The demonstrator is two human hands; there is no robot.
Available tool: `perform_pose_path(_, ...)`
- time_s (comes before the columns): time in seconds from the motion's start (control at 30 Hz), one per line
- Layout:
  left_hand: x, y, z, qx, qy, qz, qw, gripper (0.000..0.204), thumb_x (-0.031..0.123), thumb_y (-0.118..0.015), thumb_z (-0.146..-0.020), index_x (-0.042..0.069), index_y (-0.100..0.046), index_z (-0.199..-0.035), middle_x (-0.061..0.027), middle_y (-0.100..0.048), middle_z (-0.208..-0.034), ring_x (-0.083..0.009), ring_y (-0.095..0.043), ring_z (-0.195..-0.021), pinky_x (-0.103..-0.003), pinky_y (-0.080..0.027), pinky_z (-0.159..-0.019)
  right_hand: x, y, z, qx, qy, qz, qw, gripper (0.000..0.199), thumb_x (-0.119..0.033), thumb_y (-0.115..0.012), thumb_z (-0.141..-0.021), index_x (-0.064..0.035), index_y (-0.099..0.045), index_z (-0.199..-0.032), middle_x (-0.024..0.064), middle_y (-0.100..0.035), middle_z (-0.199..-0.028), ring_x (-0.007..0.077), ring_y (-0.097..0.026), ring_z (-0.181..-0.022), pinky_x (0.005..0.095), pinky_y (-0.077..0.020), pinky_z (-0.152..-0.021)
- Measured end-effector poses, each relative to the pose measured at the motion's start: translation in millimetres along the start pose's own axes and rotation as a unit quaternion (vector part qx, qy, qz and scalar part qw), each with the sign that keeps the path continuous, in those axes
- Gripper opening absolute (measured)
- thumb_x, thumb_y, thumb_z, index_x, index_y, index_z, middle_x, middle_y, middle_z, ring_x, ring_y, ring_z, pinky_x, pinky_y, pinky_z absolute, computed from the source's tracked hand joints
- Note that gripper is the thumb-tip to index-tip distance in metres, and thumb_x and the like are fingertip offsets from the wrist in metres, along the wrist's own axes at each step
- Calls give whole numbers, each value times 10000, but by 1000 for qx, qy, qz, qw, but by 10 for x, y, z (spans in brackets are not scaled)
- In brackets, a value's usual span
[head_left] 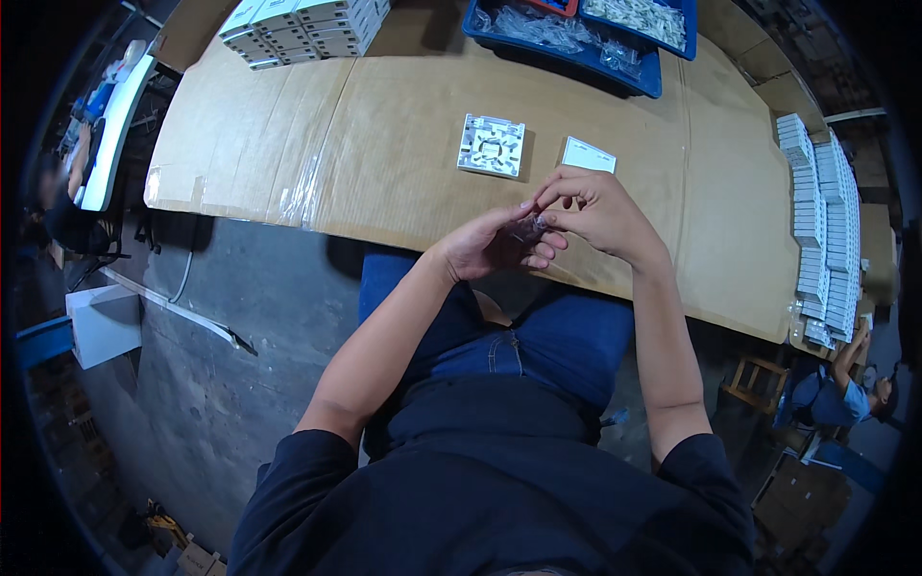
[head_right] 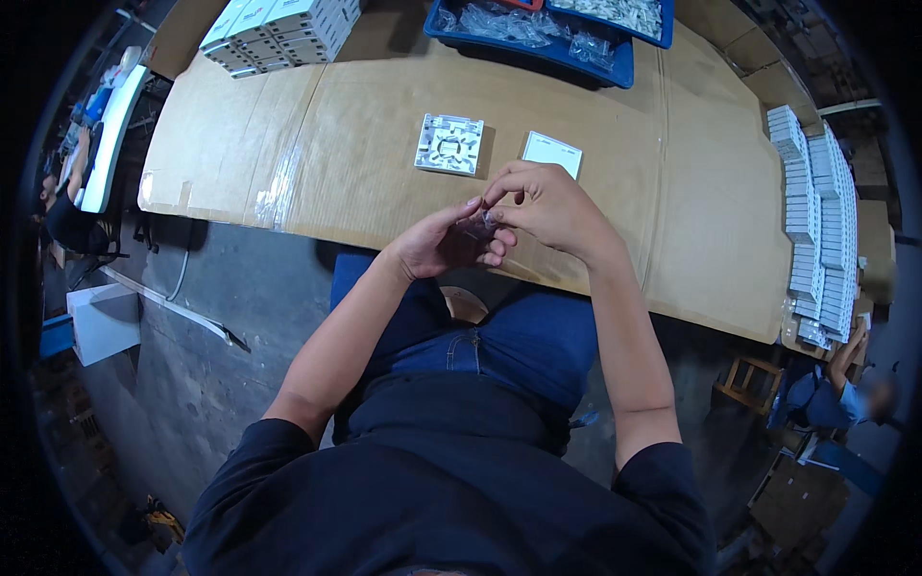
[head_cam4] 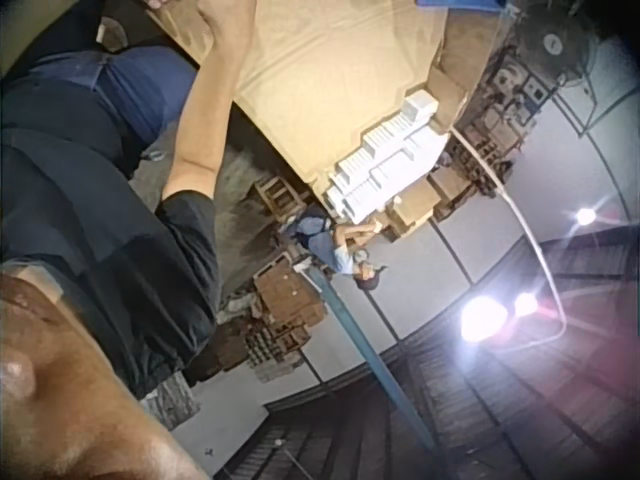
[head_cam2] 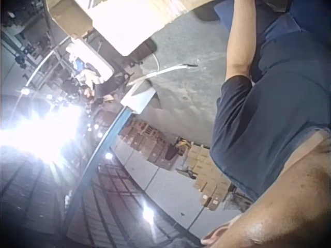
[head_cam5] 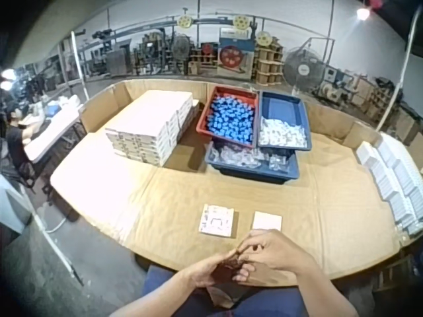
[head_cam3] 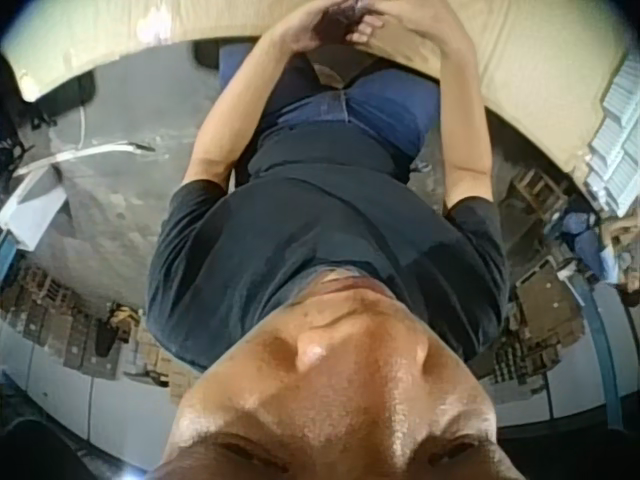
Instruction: Manually assembling small components into a white electronic device casing.
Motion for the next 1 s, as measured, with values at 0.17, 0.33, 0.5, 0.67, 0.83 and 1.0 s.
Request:
perform_pose_path(0.17, 2, 14, 6, 2, -9, 11, 1000, 447, 453, -438, -1106, 82, -589, -1305, -123, -704, -1153, -205, -687, -1014, -396, -548, -949, -39, 9, -42, -28, 23, 17, 999, 133, -69, -735, -854, 6, -771, -957, 62, -726, -956, 155, -653, -895, 288, -498, -779)
perform_pose_path(0.33, 23, -13, 9, 3, -12, 25, 1000, 458, 453, -445, -1108, 58, -589, -1290, -130, -692, -1148, -187, -681, -999, -354, -569, -923, -12, -9, -35, -35, 50, 34, 998, 140, -103, -724, -894, 10, -770, -964, 61, -730, -971, 150, -654, -913, 287, -506, -780)
perform_pose_path(0.5, 45, -29, 10, -31, -25, 51, 998, 432, 442, -437, -1113, 77, -588, -1287, -131, -689, -1141, -195, -680, -1001, -359, -572, -916, 35, -33, -42, -17, 50, -23, 998, 237, -210, -670, -1009, 1, -766, -1056, 58, -722, -1061, 138, -657, -938, 305, -528, -805)
perform_pose_path(0.67, 18, 34, 3, -16, -37, 50, 998, 415, 424, -437, -1109, 70, -585, -1266, -131, -672, -1101, -238, -673, -1013, -420, -554, -931, 45, -88, -44, -60, 35, -55, 996, 250, -198, -634, -1024, 11, -756, -1090, 89, -698, -1173, 186, -661, -1024, 317, -515, -906)
perform_pose_path(0.83, 26, 1, 10, -14, -36, 69, 997, 440, 460, -459, -1098, 75, -586, -1269, -115, -657, -1081, -229, -661, -1014, -419, -551, -923, -82, -85, -6, -67, 57, -30, 996, 185, -155, -697, -975, 6, -762, -1038, 85, -696, -1185, 177, -660, -1016, 315, -520, -893)
perform_pose_path(1.0, 16, -3, -6, 11, -11, 37, 999, 502, 535, -463, -1080, 89, -588, -1274, -102, -663, -1098, -215, -640, -1011, -406, -543, -918, -104, 4, 11, -30, 53, 5, 998, 81, -31, -678, -897, 14, -713, -955, 89, -712, -1172, 186, -662, -1011, 315, -524, -894)
Point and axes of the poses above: each hand's wrist, its own z-axis away from the middle knuckle, its own y-axis out of the back of the hand, x = y × z, the point moved 5 cm from there along -z, towards the middle knuckle
